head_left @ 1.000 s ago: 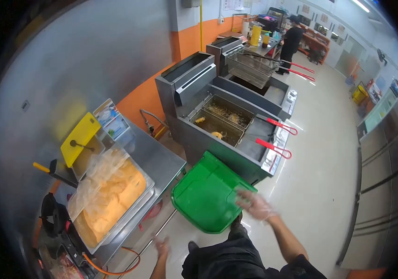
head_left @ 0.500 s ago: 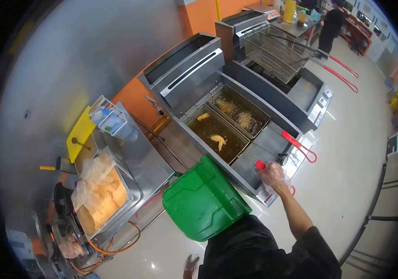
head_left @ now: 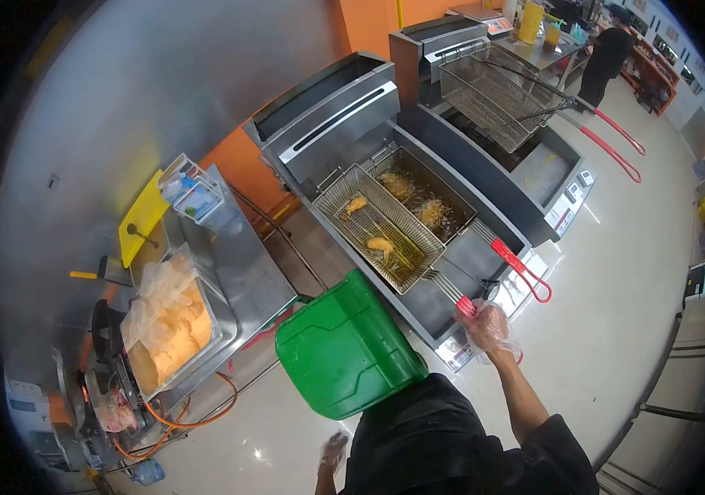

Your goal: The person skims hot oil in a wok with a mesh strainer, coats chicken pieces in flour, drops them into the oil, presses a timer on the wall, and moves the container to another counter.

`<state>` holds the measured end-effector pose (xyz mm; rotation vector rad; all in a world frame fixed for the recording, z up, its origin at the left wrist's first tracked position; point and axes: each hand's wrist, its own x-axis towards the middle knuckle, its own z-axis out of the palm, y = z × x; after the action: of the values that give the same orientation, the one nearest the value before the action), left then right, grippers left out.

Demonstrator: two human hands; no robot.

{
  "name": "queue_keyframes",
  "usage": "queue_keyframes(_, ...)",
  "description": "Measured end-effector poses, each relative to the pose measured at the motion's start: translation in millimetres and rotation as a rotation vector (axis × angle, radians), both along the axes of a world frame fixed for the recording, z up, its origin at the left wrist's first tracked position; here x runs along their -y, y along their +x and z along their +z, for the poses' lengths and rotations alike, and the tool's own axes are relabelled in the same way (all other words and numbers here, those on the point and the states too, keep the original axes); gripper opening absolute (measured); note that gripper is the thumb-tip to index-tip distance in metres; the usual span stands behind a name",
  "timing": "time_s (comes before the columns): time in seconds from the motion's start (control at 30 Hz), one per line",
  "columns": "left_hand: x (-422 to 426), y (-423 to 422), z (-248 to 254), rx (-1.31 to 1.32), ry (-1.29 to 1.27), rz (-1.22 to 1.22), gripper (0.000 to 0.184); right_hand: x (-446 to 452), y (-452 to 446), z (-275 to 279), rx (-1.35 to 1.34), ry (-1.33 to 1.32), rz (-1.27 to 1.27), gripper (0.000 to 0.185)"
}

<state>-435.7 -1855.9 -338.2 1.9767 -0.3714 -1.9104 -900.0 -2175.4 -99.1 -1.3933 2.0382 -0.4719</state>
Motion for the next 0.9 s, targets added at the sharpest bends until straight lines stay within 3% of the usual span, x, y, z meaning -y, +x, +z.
queue_keyframes(0.1, -4.0, -14.2, 4.0, -0.096, -0.063, 0.092, 0.057, 5.6, -3.7, 0.5, 0.012, 0.036, 0.018, 0.044)
queue_keyframes(0.2, 1.9, -17.8, 9.5, -0.070, -0.022, -0.059, 0.054, 12.1, -5.8, -22.1, -0.005, 0.027, 0.048, 0.045)
queue_keyframes(0.3, 1.1, -35.2, 23.9, 0.110, -0.013, -0.025, 0.046, 19.1, -2.8, -20.9, -0.014, 0.034, 0.037, 0.046)
queue_keyframes(0.4, 4.6, -42.1, 26.3, 0.122, -0.020, -0.040, 0.039, 28.4, 0.2, -24.6, -0.002, 0.090, 0.050, 0.052)
queue_keyframes(0.5, -4.4, -26.8, -7.2, 0.104, -0.118, -0.230, 0.033, 32.0, -1.6, -35.9, 0.039, 0.076, 0.059, 0.053)
queue_keyframes(0.6, -26.3, -11.2, -46.2, -0.042, -0.247, -0.170, 0.033, 30.2, -0.6, -34.0, 0.027, 0.037, 0.096, 0.050)
queue_keyframes(0.67, -30.1, -16.7, -33.4, 0.004, -0.185, -0.135, 0.034, 35.7, -0.9, -12.0, -0.006, 0.100, 0.149, 0.046)
queue_keyframes(0.77, -19.9, -31.4, -2.9, 0.123, -0.076, -0.099, 0.035, 54.2, -19.6, 11.2, -0.132, -0.269, 0.150, 0.036)
queue_keyframes(0.83, -12.8, -42.7, 15.3, 0.210, -0.017, -0.082, 0.036, 78.8, -55.0, -6.9, -0.419, -0.571, 0.123, 0.031)
queue_keyframes(0.9, -3.9, -55.8, 35.9, 0.260, 0.018, -0.065, 0.037, 102.1, -87.0, -18.7, -0.640, -0.482, 0.108, 0.026)
